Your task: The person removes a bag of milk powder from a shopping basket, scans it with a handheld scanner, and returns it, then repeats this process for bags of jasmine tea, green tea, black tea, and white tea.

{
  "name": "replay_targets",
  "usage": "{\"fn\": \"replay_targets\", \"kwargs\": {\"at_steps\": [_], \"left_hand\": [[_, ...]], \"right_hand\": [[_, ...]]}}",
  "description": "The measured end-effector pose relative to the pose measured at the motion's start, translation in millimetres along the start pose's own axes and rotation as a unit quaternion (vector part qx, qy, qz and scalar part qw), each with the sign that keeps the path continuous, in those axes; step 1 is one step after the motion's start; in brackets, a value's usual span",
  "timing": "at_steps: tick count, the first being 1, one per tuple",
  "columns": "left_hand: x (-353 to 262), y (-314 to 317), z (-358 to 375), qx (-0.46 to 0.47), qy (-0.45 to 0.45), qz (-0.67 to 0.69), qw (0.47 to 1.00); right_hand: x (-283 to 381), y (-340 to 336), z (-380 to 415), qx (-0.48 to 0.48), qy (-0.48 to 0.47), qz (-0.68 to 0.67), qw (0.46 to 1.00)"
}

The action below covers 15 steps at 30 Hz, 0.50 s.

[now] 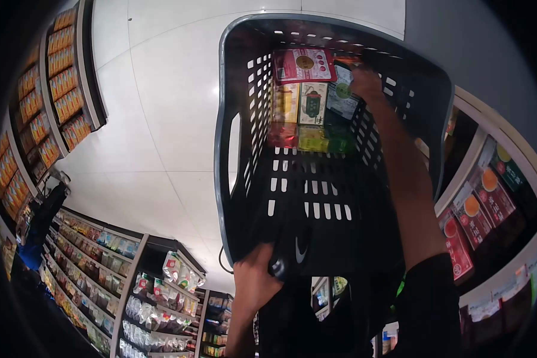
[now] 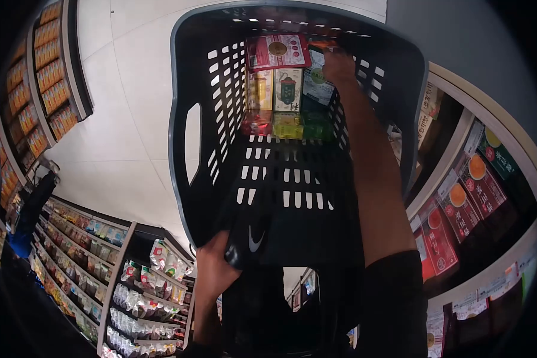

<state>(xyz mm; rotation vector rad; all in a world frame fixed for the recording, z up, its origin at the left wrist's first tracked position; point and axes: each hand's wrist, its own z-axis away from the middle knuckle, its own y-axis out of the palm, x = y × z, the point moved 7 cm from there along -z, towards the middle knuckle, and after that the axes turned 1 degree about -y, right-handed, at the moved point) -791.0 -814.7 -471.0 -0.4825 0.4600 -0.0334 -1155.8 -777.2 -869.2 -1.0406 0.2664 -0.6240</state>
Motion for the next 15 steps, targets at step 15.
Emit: {"fn": "replay_targets", "kwargs": {"at_steps": [15], "left_hand": [[-93,-78,118,-0.1,0.008,0.097,0.99]], "right_hand": [[42,-183,244,-0.13,0.143,-0.418,0.888]]}}
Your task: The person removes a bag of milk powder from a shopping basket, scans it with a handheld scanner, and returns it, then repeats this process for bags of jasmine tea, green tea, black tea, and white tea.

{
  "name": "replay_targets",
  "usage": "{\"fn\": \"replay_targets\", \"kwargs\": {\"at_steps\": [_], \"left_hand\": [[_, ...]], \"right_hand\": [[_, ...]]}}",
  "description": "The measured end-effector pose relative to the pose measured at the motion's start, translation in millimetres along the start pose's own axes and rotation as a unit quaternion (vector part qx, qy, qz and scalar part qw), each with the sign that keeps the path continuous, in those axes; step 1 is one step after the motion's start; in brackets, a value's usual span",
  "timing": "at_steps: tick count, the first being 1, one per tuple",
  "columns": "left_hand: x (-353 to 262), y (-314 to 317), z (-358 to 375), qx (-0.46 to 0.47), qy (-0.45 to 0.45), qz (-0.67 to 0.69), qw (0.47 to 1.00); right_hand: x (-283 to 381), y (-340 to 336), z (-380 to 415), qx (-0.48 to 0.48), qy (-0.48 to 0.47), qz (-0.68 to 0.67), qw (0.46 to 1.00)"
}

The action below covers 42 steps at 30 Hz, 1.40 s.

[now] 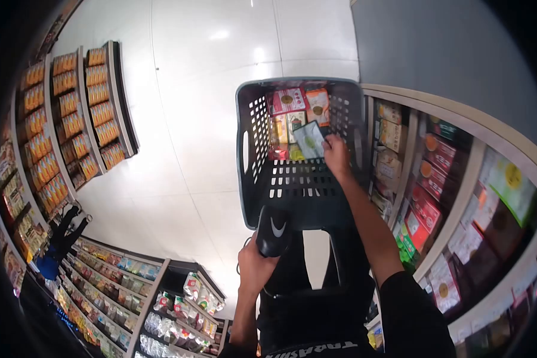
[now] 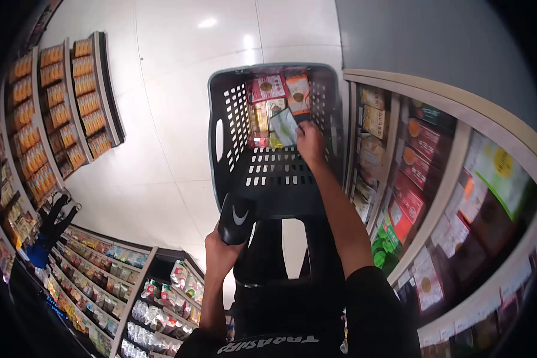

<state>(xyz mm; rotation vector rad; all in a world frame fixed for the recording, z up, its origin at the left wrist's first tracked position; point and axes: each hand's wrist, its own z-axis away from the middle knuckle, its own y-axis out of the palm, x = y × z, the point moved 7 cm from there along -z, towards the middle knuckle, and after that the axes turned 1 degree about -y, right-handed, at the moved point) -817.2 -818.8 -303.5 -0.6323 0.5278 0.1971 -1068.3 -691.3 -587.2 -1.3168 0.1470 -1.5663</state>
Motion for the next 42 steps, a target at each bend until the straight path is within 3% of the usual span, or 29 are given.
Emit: {"fn": "replay_targets", "kwargs": {"at_steps": [2,6,8,10,13,18,22,26,29,30,33,37,41,42], "left_hand": [[-13,-15,26,-0.011,0.01,0.049,0.999],[-19,-33,53,0.104,-0.114,0.235,0.96],[-27,-45,62,0.107,-0.095,0.246,0.959],[-38,-56,71,0.118,-0.041,0.265,0.956],[-81,-70,98,0.103,-0.011,0.396,0.913],[-99,-50,127,0.327,-0.007,0.388,0.862],[-124,-28,178,0.384,-0.002,0.391,0.836],[-146,0,223,0.44,0.089,0.274,0.851],[-164,24,267,0.463,0.13,0.287,0.828],[-165,30,278,0.464,0.133,0.279,0.83],[-171,45,330,0.492,0.136,0.243,0.825],[-166,68,383,0.523,0.188,0.239,0.796],[-152,83,432,0.553,0.181,0.209,0.786],[-155,84,447,0.553,0.194,0.201,0.785]], "right_hand": [[41,-53,43,-0.005,-0.013,-0.054,0.998],[91,-137,121,0.001,0.006,-0.251,0.968],[103,-172,163,0.04,0.043,-0.373,0.926],[137,-224,206,0.013,0.051,-0.373,0.926],[184,-292,267,-0.041,0.062,-0.395,0.916],[196,-347,355,-0.142,0.057,-0.495,0.855],[198,-386,423,-0.302,0.069,-0.505,0.806],[199,-419,489,-0.43,0.037,-0.537,0.725],[182,-417,525,-0.425,-0.003,-0.658,0.621],[185,-424,541,-0.457,-0.002,-0.61,0.648],[173,-434,582,-0.477,0.015,-0.629,0.613],[156,-450,646,-0.518,0.01,-0.577,0.632],[152,-461,712,-0.556,0.042,-0.515,0.651],[152,-462,725,-0.578,0.032,-0.518,0.63]]}}
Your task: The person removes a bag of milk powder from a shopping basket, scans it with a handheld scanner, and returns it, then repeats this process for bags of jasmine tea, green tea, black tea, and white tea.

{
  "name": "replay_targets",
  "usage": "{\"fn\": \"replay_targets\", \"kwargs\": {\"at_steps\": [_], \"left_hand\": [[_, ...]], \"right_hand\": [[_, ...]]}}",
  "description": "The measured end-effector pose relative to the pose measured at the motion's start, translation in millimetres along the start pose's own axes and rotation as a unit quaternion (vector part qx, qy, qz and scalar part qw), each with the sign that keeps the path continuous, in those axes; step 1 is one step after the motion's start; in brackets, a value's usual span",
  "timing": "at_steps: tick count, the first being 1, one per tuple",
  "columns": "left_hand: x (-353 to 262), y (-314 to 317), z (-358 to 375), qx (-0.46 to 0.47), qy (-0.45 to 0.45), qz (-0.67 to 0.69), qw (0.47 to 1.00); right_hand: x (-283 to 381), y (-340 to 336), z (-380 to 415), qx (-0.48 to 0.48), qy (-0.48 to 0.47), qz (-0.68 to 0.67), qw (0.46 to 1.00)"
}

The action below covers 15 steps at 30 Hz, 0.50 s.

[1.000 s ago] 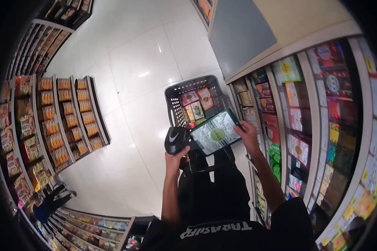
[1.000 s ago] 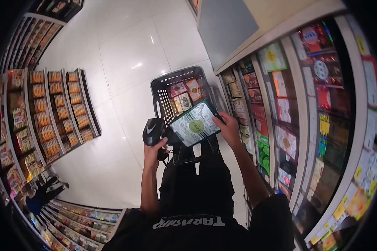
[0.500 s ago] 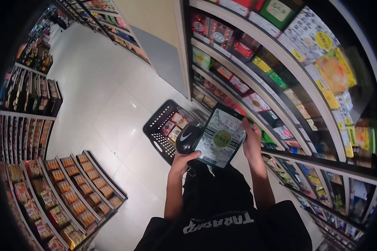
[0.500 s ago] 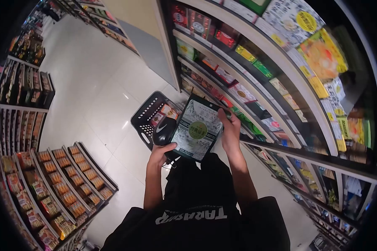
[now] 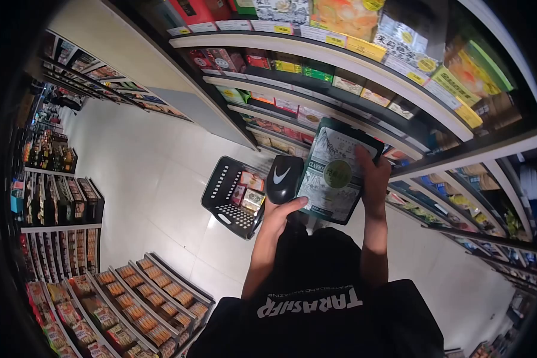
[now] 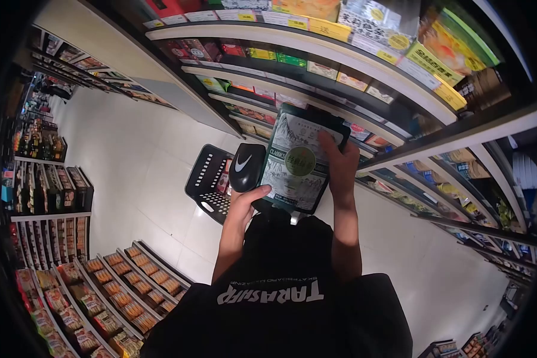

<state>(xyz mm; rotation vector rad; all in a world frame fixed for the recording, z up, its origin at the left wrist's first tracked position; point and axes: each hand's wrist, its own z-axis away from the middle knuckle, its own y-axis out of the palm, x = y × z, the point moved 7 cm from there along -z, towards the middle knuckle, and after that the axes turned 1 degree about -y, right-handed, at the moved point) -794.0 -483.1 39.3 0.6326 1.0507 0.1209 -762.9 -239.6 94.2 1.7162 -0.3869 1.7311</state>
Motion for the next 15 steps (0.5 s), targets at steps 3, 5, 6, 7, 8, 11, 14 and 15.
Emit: {"fn": "replay_targets", "kwargs": {"at_steps": [3,5,6,7,8,11,14,15], "left_hand": [[3,21,0,0.029,0.042,-0.057,0.997],[2,30,3,0.034,0.083,-0.108,0.99],[2,36,5,0.036,0.085,-0.108,0.99],[1,41,8,0.037,0.088,-0.109,0.989],[0,44,11,0.037,0.089,-0.11,0.989],[0,54,16,0.028,0.087,-0.114,0.989],[-3,62,24,0.002,0.11,-0.1,0.989],[-5,64,26,-0.005,0.117,-0.092,0.989]], "right_hand": [[17,-23,4,-0.028,-0.026,-0.018,0.999],[18,-38,4,-0.035,-0.042,-0.012,0.998],[19,-43,4,-0.036,-0.05,-0.009,0.998],[20,-46,3,-0.038,-0.044,-0.015,0.998],[20,-48,4,-0.04,-0.037,-0.021,0.998],[14,-58,4,-0.037,-0.018,-0.054,0.998],[4,-64,6,0.004,-0.009,-0.156,0.988],[2,-63,9,0.024,-0.006,-0.199,0.98]]}}
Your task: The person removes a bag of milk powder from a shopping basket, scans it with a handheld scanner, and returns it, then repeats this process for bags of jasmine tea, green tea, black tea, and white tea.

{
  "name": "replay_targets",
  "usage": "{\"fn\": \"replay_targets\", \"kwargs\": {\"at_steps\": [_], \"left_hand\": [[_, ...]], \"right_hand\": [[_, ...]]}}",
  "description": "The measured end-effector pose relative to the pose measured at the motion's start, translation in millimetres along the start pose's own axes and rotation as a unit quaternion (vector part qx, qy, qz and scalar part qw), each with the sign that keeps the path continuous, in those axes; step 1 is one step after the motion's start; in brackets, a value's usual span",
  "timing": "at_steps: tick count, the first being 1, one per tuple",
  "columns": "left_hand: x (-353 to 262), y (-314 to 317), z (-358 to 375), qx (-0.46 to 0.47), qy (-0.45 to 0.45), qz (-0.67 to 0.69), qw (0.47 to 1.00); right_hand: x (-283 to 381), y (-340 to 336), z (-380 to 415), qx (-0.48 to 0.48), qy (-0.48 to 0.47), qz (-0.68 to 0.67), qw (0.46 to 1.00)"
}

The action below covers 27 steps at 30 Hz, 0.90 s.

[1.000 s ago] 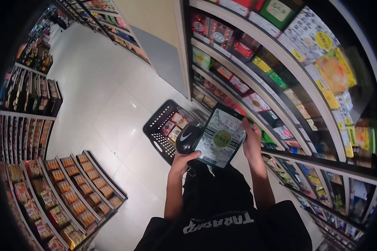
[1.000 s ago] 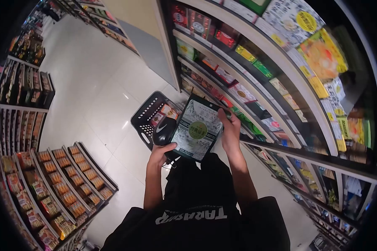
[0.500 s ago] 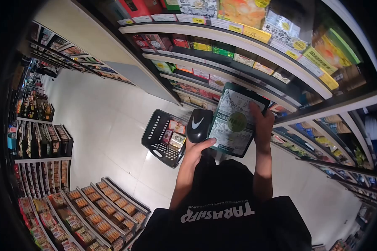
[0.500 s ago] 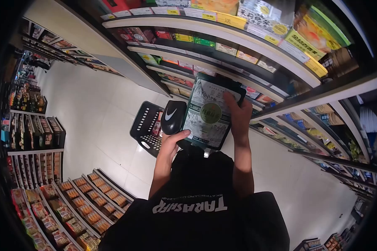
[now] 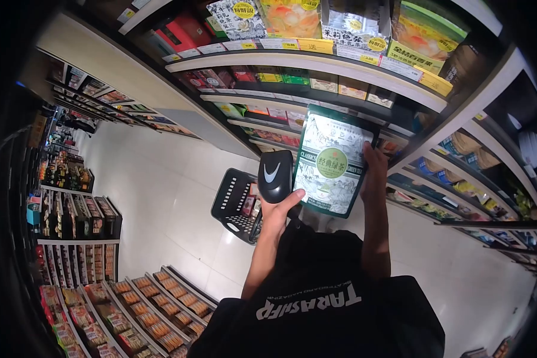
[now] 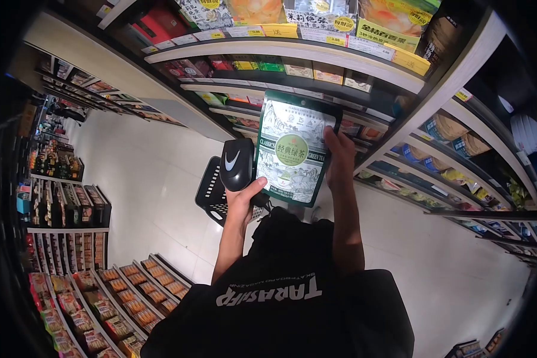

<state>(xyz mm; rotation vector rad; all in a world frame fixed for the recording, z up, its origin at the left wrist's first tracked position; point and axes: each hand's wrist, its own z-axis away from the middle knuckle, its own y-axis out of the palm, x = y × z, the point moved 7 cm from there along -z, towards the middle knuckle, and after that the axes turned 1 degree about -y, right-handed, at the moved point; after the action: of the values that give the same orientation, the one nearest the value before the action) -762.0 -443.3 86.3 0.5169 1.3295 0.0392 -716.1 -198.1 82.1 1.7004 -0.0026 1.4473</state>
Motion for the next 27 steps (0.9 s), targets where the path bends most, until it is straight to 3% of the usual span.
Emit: {"fn": "replay_targets", "kwargs": {"at_steps": [3,6,10,27], "left_hand": [[-8,10,6,-0.021,0.025,0.024,0.999],[-15,19,12,-0.044,0.056,0.046,0.996],[-15,26,18,-0.06,0.075,0.066,0.993],[-17,35,38,-0.09,0.096,0.022,0.991]], "right_hand": [[1,9,15,0.078,-0.044,-0.024,0.996],[6,17,30,0.089,-0.034,0.04,0.995],[4,23,51,0.189,0.004,0.081,0.979],[7,14,71,0.148,-0.009,0.102,0.984]]}}
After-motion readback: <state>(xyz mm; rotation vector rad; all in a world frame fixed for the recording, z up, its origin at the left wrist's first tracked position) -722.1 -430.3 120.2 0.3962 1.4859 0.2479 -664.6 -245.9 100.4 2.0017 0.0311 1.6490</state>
